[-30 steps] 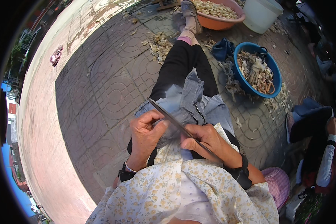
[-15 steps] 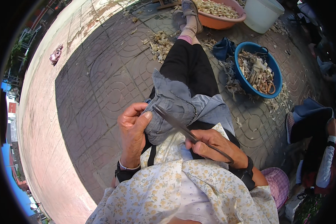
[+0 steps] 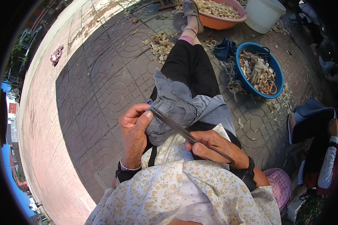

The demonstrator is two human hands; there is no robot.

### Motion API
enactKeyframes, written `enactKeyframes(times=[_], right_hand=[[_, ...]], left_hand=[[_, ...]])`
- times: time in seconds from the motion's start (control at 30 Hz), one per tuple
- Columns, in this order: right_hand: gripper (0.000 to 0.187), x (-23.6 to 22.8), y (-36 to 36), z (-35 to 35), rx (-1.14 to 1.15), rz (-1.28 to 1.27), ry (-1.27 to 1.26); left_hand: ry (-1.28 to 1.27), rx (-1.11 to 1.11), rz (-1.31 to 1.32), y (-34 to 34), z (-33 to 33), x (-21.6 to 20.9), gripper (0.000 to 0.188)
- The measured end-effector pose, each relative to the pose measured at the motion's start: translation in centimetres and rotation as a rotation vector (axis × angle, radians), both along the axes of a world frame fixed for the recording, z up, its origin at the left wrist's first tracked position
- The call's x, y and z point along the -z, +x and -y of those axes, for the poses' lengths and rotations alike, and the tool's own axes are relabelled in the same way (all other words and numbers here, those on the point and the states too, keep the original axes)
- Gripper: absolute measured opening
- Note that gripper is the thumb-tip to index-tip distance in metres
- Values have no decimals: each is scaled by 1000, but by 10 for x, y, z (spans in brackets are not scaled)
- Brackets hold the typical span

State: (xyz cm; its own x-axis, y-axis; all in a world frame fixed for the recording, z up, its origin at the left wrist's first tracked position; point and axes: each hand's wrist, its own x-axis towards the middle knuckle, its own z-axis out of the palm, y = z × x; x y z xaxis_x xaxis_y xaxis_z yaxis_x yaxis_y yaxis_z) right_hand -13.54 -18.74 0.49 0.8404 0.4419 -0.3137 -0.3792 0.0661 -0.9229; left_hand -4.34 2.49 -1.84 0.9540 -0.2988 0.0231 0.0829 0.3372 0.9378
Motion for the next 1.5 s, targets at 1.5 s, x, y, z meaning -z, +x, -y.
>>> enactKeyframes(times=[1.5], right_hand=[[60,5,4,-2,5,111,-60]], left_hand=[[1,15,-26,7,-5,2,13]])
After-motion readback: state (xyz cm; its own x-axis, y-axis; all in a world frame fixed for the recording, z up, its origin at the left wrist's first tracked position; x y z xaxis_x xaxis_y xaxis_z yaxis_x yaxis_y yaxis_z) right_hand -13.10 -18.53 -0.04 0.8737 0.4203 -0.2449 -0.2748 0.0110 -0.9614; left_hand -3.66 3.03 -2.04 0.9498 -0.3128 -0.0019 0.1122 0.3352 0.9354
